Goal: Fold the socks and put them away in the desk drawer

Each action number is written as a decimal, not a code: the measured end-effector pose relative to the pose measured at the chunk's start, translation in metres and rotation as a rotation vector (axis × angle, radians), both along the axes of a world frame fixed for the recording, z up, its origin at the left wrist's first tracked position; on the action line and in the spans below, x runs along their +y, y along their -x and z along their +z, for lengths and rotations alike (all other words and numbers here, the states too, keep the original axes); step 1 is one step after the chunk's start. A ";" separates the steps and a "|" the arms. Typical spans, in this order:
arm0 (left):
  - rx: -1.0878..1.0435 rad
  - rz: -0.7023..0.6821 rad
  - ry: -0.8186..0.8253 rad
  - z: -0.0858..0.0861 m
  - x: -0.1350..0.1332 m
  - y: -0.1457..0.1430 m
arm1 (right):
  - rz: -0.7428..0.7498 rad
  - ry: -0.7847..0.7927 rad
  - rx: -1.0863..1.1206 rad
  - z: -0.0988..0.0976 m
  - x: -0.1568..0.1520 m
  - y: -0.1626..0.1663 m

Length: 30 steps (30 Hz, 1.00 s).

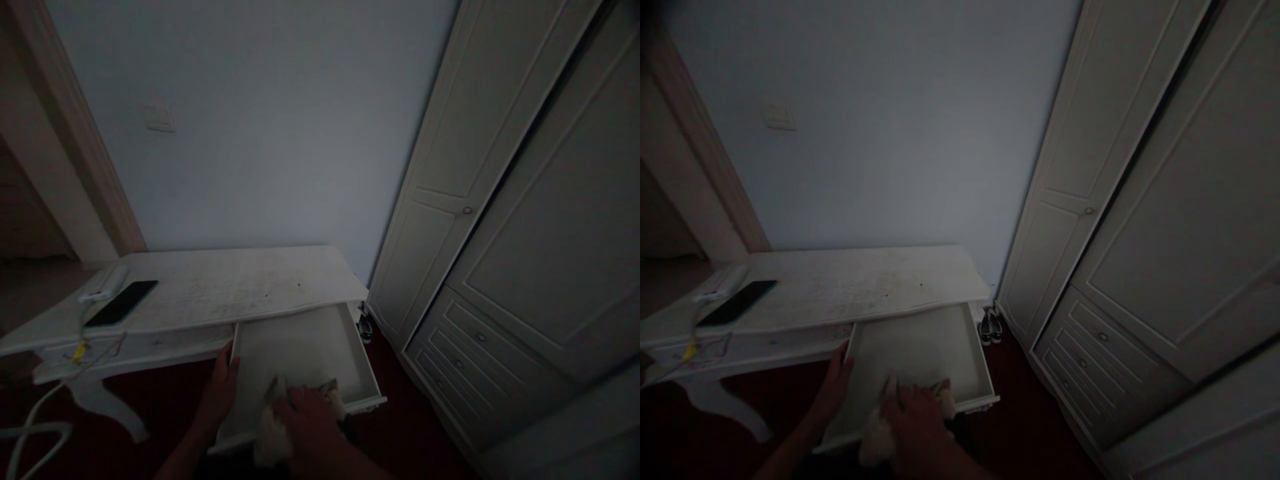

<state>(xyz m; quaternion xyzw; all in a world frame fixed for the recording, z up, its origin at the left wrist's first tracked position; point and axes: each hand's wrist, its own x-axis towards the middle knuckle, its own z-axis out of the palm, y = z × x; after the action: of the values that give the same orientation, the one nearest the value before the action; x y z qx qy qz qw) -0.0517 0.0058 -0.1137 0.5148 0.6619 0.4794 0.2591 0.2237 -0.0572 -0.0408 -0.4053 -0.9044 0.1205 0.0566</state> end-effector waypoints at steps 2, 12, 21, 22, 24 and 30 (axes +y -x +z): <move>-0.038 0.000 0.014 0.002 0.000 -0.002 | -0.086 0.073 -0.035 0.011 0.003 -0.040; -0.118 0.001 0.018 0.010 0.000 -0.007 | -0.205 0.171 -0.102 0.049 0.017 -0.100; -0.159 0.039 -0.015 0.011 0.003 -0.008 | 0.139 -0.026 0.030 0.011 0.015 0.064; -0.156 0.035 -0.012 0.011 0.004 -0.008 | 0.163 -0.045 0.028 0.007 0.016 0.076; -0.152 0.025 -0.005 0.012 0.003 -0.007 | 0.181 -0.047 0.026 0.001 0.017 0.087; -0.146 0.014 -0.046 0.011 0.002 -0.007 | 0.015 0.110 -0.011 0.020 0.023 0.013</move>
<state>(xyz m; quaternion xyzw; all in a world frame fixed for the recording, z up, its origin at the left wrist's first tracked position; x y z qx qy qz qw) -0.0449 0.0080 -0.1022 0.4796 0.6337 0.5323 0.2916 0.2108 -0.0337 -0.0210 -0.4016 -0.8998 0.1681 0.0284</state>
